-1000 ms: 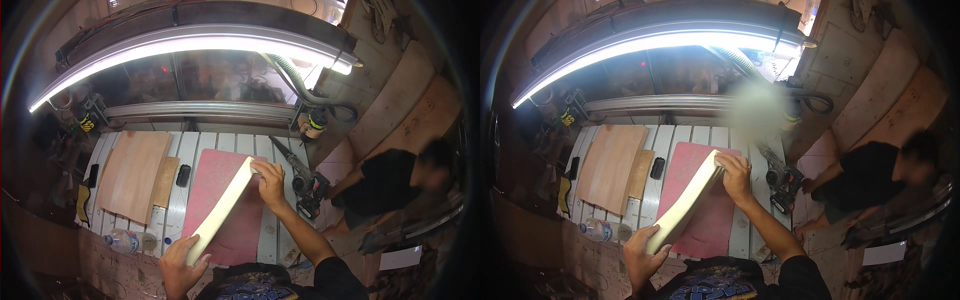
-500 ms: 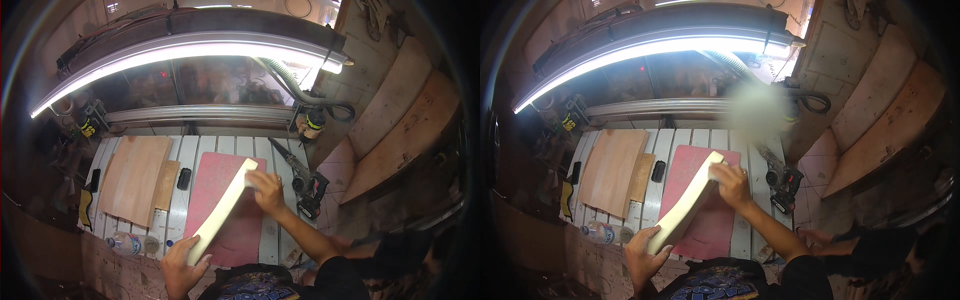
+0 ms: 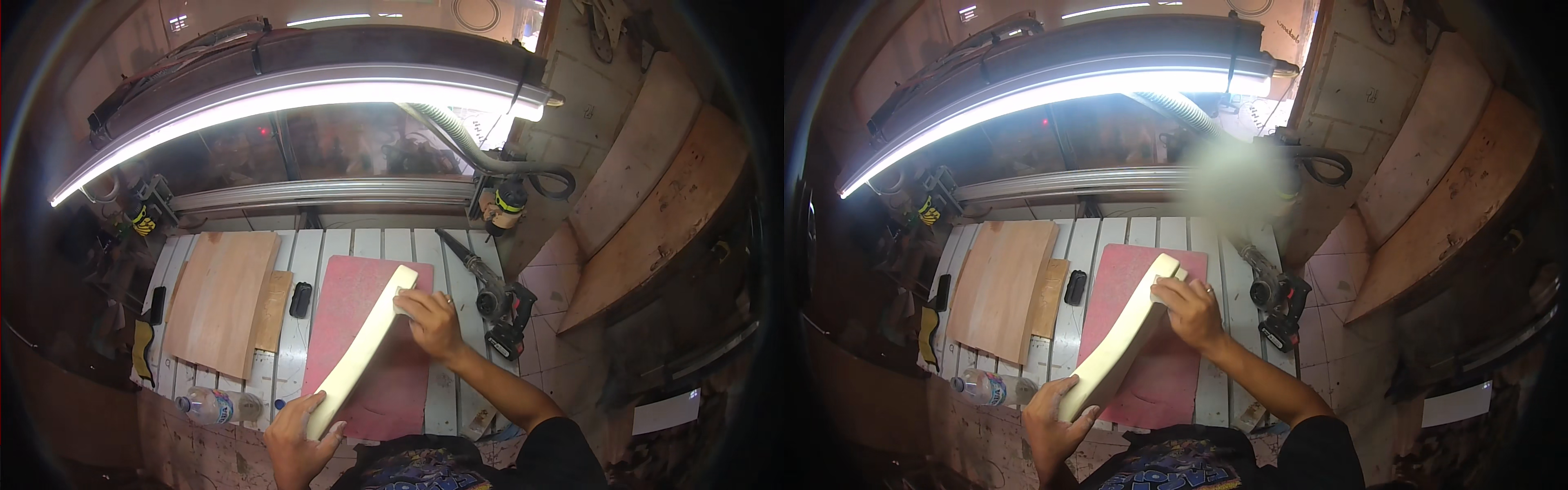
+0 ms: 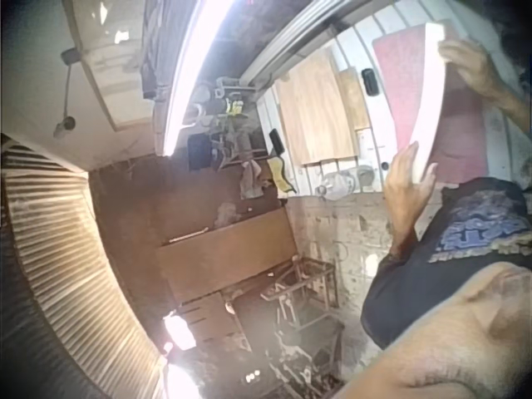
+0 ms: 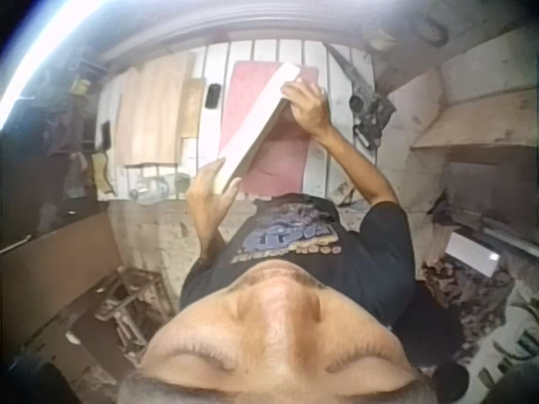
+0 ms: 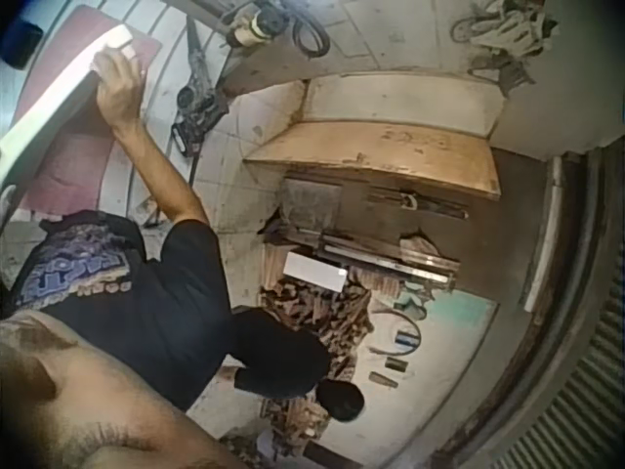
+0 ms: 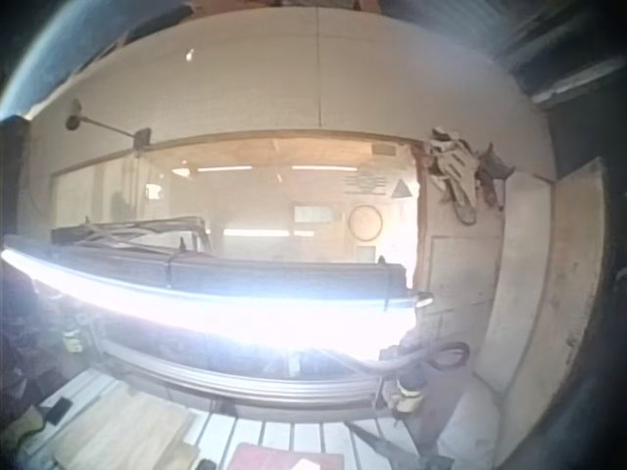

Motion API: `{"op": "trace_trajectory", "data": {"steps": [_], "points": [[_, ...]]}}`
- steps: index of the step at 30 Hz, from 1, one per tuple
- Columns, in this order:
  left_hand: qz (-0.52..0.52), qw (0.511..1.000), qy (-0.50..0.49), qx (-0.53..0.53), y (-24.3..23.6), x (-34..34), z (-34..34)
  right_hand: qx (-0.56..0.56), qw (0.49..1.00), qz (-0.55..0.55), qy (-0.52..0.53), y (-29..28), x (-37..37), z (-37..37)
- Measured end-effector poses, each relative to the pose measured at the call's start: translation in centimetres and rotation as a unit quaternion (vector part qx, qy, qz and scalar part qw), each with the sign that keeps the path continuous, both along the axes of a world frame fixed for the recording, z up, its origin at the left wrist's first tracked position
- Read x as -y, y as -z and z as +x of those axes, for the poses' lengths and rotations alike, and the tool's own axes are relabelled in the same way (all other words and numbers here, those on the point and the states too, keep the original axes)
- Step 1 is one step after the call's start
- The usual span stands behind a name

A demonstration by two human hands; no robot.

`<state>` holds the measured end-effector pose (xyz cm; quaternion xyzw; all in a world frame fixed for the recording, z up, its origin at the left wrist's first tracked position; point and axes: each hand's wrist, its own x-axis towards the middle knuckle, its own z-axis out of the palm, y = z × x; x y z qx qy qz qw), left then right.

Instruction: The person sands the sides and flat surfaces of a white guitar body using a sanding block and sandpaper, turning the object to reach different edges.

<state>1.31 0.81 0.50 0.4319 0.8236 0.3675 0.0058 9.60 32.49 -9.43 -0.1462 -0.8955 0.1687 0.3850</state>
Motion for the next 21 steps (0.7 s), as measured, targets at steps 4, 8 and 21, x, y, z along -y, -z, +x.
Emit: {"op": "trace_trajectory", "data": {"steps": [4,8,21], "points": [[0.006,1.0,0.002,-0.003,0.3,-0.3,0.0,-0.036,0.998,-0.001,0.049,0.4,-1.7,-0.7],[0.007,1.0,-0.005,-0.001,0.1,0.2,-0.4,-0.006,1.0,0.003,-0.006,0.2,0.6,-0.6],[-0.003,1.0,0.006,-0.003,0.5,0.1,-0.6,-0.057,0.998,0.019,0.035,0.1,-2.3,-1.3]]}}
